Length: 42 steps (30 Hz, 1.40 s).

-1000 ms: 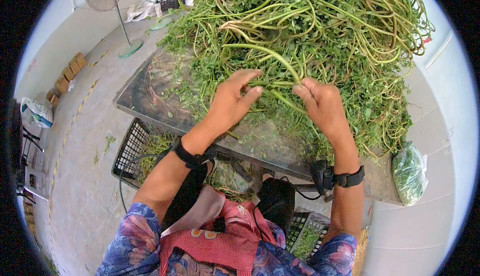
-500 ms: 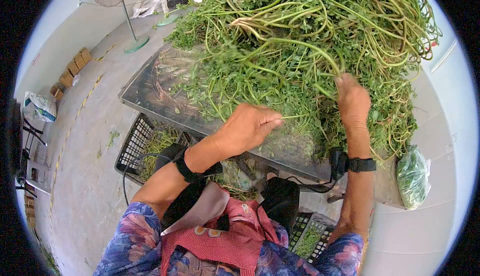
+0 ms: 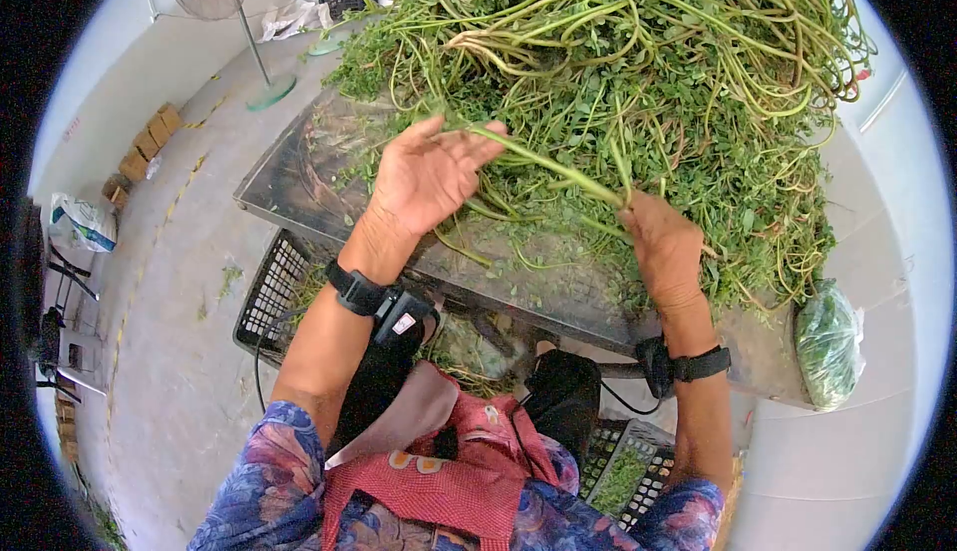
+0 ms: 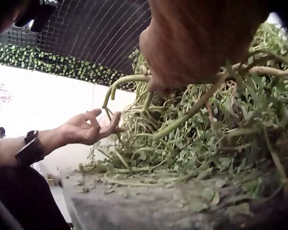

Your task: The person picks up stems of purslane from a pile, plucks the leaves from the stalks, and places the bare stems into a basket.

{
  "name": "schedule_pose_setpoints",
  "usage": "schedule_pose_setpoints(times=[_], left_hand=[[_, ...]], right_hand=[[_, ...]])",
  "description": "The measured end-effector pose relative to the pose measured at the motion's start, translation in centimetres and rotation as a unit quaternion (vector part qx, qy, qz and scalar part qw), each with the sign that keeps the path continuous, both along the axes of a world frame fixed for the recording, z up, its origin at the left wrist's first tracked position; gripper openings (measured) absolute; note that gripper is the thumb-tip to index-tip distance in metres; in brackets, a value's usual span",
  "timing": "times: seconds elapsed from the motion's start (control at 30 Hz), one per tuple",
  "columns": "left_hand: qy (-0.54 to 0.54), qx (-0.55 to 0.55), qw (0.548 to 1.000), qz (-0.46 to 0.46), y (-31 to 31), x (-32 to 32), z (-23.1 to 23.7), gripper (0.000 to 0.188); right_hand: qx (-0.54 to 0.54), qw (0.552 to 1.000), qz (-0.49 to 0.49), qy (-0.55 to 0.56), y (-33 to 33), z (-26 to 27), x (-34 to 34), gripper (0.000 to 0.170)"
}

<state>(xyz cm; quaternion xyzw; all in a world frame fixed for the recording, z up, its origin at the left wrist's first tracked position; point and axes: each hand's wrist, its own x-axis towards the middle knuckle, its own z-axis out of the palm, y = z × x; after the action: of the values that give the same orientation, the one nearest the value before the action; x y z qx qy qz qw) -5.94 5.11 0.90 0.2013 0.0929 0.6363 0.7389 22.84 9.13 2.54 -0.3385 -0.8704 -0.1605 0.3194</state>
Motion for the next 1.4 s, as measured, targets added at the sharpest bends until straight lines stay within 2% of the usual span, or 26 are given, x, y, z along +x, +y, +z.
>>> schedule_pose_setpoints(times=[0.07,0.13,0.2,0.3,0.33,0.4,0.47,0.53,0.57,0.6,0.63,0.67,0.7,0.73,0.8,0.83,0.97,1.1,1.17,1.2,1.27,1.4], left_hand=[[-0.027,-0.007,0.999,0.028,0.2,-0.5,-0.4,0.029],[0.028,0.041,0.997,0.055,0.4,-0.6,-0.7,0.021],[0.056,0.048,0.995,0.067,-1.2,0.1,2.0,0.019],[0.211,0.107,0.961,0.141,-2.9,0.9,4.2,0.017],[0.212,0.110,0.960,0.145,-3.2,0.8,3.8,0.017],[0.291,0.167,0.936,0.108,-3.7,0.6,3.0,0.018],[0.321,0.194,0.921,0.102,-3.6,0.4,2.9,0.018],[0.406,0.176,0.884,0.154,-3.0,0.3,2.6,0.017],[0.436,0.155,0.871,0.166,-2.7,0.0,2.3,0.016],[0.437,0.159,0.869,0.171,-2.7,-0.3,2.2,0.016],[0.435,0.148,0.872,0.170,-2.9,-0.6,2.0,0.017],[0.433,0.133,0.876,0.166,-3.2,-0.8,2.1,0.017],[0.396,0.154,0.891,0.162,-3.3,-1.0,2.2,0.018],[0.394,0.149,0.893,0.160,-3.2,-1.3,2.2,0.018],[0.346,0.135,0.913,0.170,-2.6,-1.5,1.8,0.017],[0.332,0.120,0.920,0.171,-2.4,-1.4,1.5,0.017],[0.313,0.118,0.929,0.156,-2.5,-0.6,1.4,0.019],[0.257,0.124,0.953,0.104,-2.6,-0.4,1.6,0.024],[0.236,0.115,0.961,0.088,-2.7,0.0,1.3,0.026],[0.210,0.106,0.969,0.070,-2.7,0.3,1.2,0.028],[0.186,0.098,0.976,0.052,-2.6,0.4,1.1,0.031],[0.154,0.117,0.980,0.044,-2.6,0.8,1.0,0.029]], right_hand=[[0.011,1.000,0.003,-0.018,-0.4,-0.4,-0.2,0.021],[0.018,0.999,0.005,-0.030,-0.5,-0.3,-0.2,0.024],[0.039,0.999,0.006,-0.007,-0.4,0.0,0.0,0.025],[0.024,0.999,-0.024,-0.026,0.0,0.1,0.9,0.025],[0.027,0.999,-0.017,-0.032,0.6,-0.7,1.2,0.025],[0.035,0.999,-0.009,-0.037,1.1,-1.7,1.2,0.026],[-0.018,0.991,-0.017,-0.129,0.7,-2.2,0.9,0.025],[-0.060,0.991,-0.031,-0.116,-0.4,-1.6,0.4,0.027],[-0.130,0.976,-0.066,-0.162,-0.8,-0.8,0.2,0.029],[-0.193,0.954,-0.103,-0.204,-0.8,-0.2,0.0,0.031],[-0.187,0.956,-0.101,-0.200,-0.5,0.1,0.0,0.031],[-0.251,0.962,-0.014,-0.107,-0.6,0.1,0.2,0.030],[-0.313,0.947,0.073,-0.015,-0.8,0.1,0.3,0.029],[-0.318,0.945,0.072,-0.017,-1.0,0.2,0.3,0.029],[-0.366,0.906,0.110,0.183,-2.6,1.7,-0.6,0.026],[-0.341,0.911,0.082,0.216,-3.5,2.3,-1.5,0.023],[-0.312,0.920,0.126,0.203,-6.6,3.1,-6.5,0.019],[-0.308,0.920,0.129,0.203,-6.4,2.1,-9.7,0.021],[-0.229,0.961,0.079,0.134,-6.3,1.9,-10.7,0.023],[-0.229,0.961,0.077,0.134,-6.3,2.0,-10.9,0.023],[-0.264,0.958,0.089,0.069,-6.3,2.4,-11.4,0.027],[-0.248,0.951,0.114,0.148,-6.2,2.0,-11.2,0.022]])
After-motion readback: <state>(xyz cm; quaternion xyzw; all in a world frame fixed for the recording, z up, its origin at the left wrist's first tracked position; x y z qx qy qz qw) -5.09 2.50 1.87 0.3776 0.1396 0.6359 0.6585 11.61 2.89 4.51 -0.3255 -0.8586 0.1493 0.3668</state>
